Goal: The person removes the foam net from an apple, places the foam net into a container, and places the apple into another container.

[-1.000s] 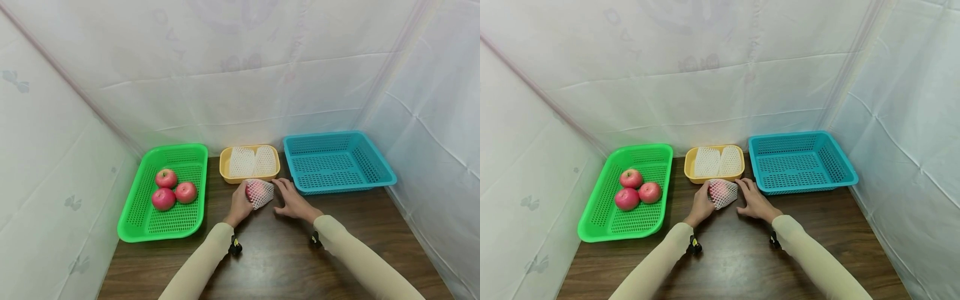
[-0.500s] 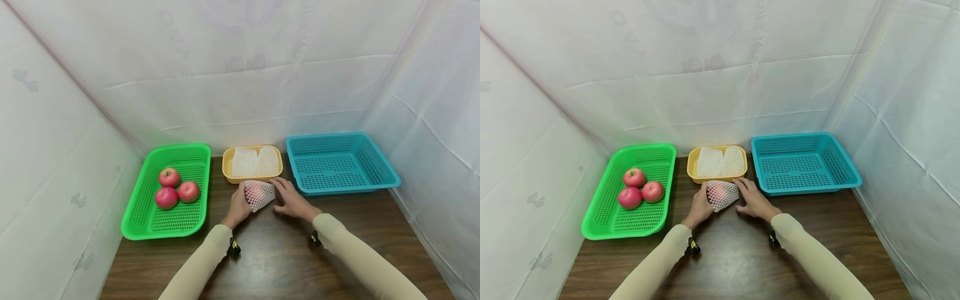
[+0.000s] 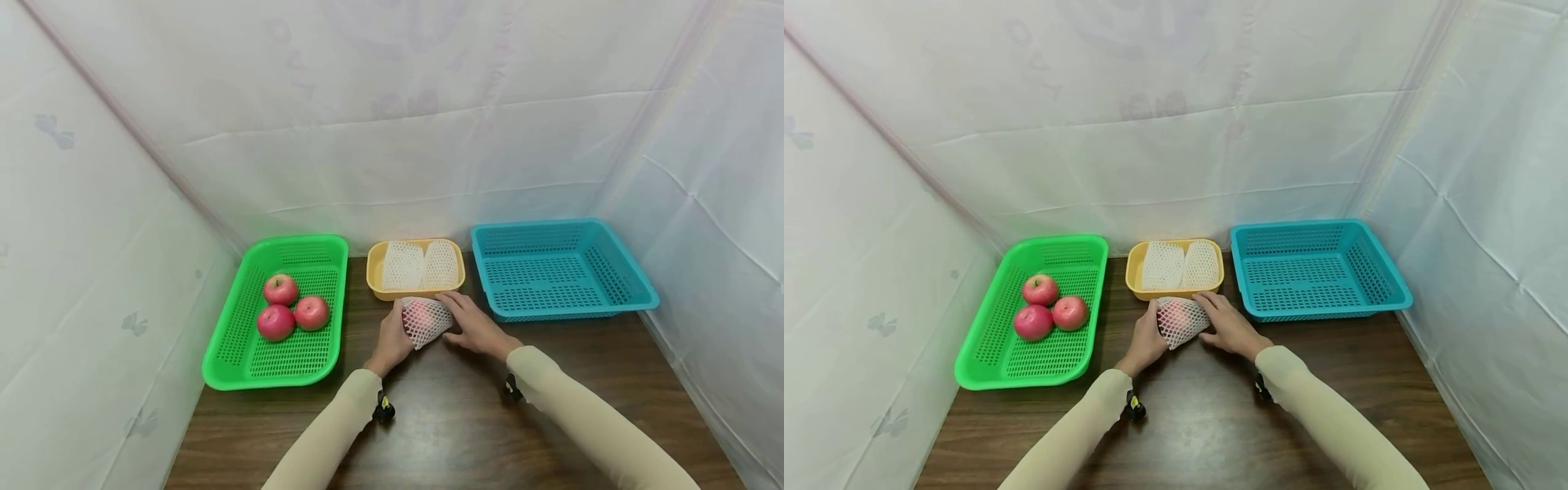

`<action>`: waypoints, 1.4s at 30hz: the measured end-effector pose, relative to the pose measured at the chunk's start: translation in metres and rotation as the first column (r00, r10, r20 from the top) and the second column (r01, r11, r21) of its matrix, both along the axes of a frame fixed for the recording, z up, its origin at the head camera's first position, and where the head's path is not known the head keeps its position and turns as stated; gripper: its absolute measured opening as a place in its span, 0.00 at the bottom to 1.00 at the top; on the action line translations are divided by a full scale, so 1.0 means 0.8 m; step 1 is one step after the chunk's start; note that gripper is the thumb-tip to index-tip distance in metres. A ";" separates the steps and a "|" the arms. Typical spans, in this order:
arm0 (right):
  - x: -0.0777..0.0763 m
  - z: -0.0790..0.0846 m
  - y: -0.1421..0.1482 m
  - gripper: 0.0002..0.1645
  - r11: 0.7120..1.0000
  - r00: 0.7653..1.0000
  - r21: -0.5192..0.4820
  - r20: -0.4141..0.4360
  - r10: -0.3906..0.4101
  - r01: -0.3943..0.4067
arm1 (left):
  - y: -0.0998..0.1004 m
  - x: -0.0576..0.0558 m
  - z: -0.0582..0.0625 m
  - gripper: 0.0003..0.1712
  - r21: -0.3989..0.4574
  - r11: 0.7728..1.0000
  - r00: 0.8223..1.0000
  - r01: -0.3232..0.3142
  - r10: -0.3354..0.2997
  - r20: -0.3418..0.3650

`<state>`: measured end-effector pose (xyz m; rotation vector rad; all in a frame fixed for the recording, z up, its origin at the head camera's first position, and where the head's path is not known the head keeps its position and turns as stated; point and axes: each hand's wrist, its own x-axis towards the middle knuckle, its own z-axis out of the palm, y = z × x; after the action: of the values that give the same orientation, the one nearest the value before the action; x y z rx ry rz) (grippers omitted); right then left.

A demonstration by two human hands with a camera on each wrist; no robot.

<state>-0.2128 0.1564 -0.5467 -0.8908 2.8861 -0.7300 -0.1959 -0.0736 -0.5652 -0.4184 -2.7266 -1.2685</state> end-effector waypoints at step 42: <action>-0.007 0.003 -0.017 0.16 1.000 0.982 0.023 -0.191 0.004 0.001 | -0.006 0.008 -0.003 0.36 -0.002 0.999 0.999 -0.035 0.035 0.037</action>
<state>-0.2182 0.1428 -0.5443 -1.0134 3.0513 -0.6435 -0.1897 -0.0782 -0.5673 -0.3492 -2.7524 -1.2782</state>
